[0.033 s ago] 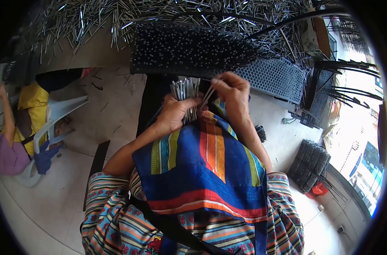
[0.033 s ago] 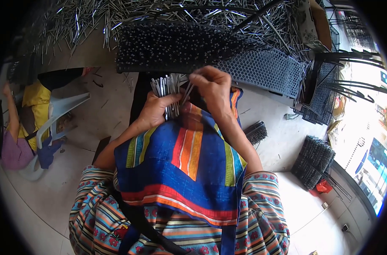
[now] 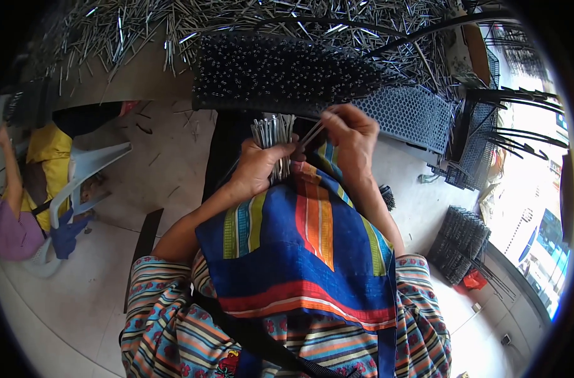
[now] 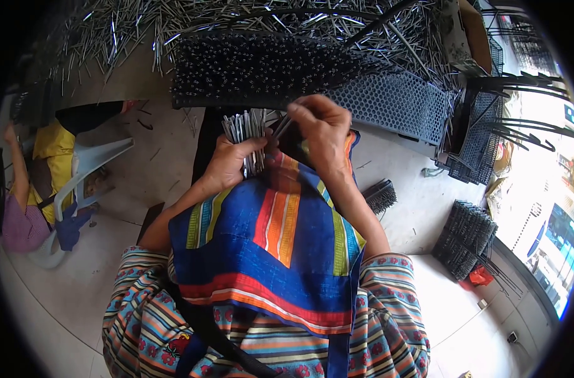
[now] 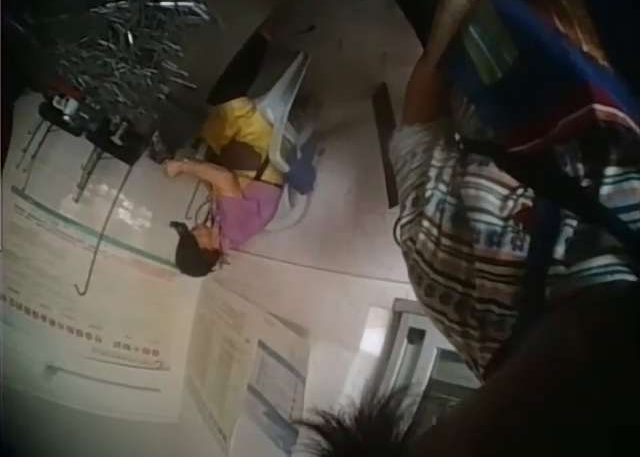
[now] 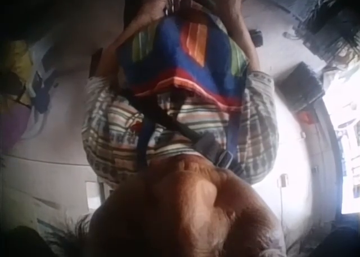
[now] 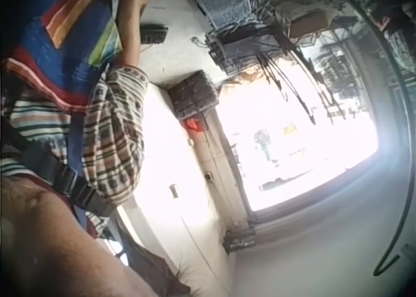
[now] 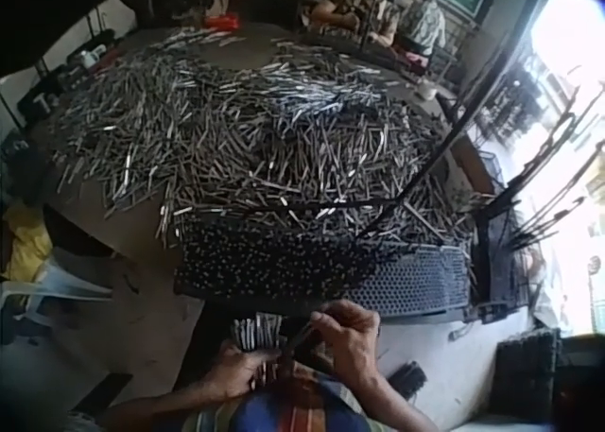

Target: Sorting and inserting thin metal pins into a perforated board.

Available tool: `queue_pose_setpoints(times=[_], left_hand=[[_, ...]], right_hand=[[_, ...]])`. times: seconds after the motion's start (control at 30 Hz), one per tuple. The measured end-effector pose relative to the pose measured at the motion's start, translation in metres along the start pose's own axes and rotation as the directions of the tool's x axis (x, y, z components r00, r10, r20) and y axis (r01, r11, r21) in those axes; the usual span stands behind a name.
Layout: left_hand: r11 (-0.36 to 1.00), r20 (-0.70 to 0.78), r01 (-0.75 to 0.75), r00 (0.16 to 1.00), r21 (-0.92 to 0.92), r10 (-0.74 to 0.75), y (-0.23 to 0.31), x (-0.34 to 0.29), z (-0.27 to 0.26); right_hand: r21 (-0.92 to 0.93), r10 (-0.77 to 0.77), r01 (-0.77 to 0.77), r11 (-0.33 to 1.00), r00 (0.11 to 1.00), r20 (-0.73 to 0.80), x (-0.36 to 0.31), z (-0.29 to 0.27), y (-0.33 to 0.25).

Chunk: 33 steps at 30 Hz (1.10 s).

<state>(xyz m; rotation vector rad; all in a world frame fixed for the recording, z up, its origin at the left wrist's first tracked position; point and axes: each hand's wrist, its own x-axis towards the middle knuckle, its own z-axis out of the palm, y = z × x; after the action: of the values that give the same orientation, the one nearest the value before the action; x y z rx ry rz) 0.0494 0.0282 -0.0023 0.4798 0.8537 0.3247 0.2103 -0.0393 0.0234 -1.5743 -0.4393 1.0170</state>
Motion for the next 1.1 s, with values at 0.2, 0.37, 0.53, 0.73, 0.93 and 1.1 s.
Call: queue_pose_setpoints(times=[0.2,0.37,0.53,0.73,0.93,1.1], left_hand=[[0.992,-0.007,0.076,0.997,0.096,-0.076,-0.002,0.0,-0.004],[0.992,0.022,0.046,0.999,0.115,-0.049,0.001,-0.001,-0.002],[0.986,0.039,-0.005,0.999,0.168,-0.001,0.0,-0.002,-0.001],[0.974,0.05,-0.005,0.999,0.227,-0.007,-0.001,-0.003,-0.003],[0.972,0.039,0.016,0.999,0.235,-0.026,0.002,-0.004,0.001],[0.98,-0.001,0.052,0.999,0.193,-0.053,0.002,-0.005,0.001]], right_hand=[[-0.281,-0.671,0.611,0.74,0.705,-0.232,0.012,-0.012,-0.015],[-0.326,-0.67,0.595,0.734,0.712,-0.209,0.013,-0.013,-0.012],[-0.311,-0.647,0.578,0.755,0.735,-0.203,0.011,-0.015,-0.012],[-0.349,-0.698,0.623,0.7,0.699,-0.153,0.011,-0.014,-0.005],[-0.522,-0.688,0.567,0.637,0.724,-0.053,0.012,-0.007,0.001],[-0.512,-0.679,0.543,0.666,0.725,-0.115,0.011,-0.001,-0.005]])
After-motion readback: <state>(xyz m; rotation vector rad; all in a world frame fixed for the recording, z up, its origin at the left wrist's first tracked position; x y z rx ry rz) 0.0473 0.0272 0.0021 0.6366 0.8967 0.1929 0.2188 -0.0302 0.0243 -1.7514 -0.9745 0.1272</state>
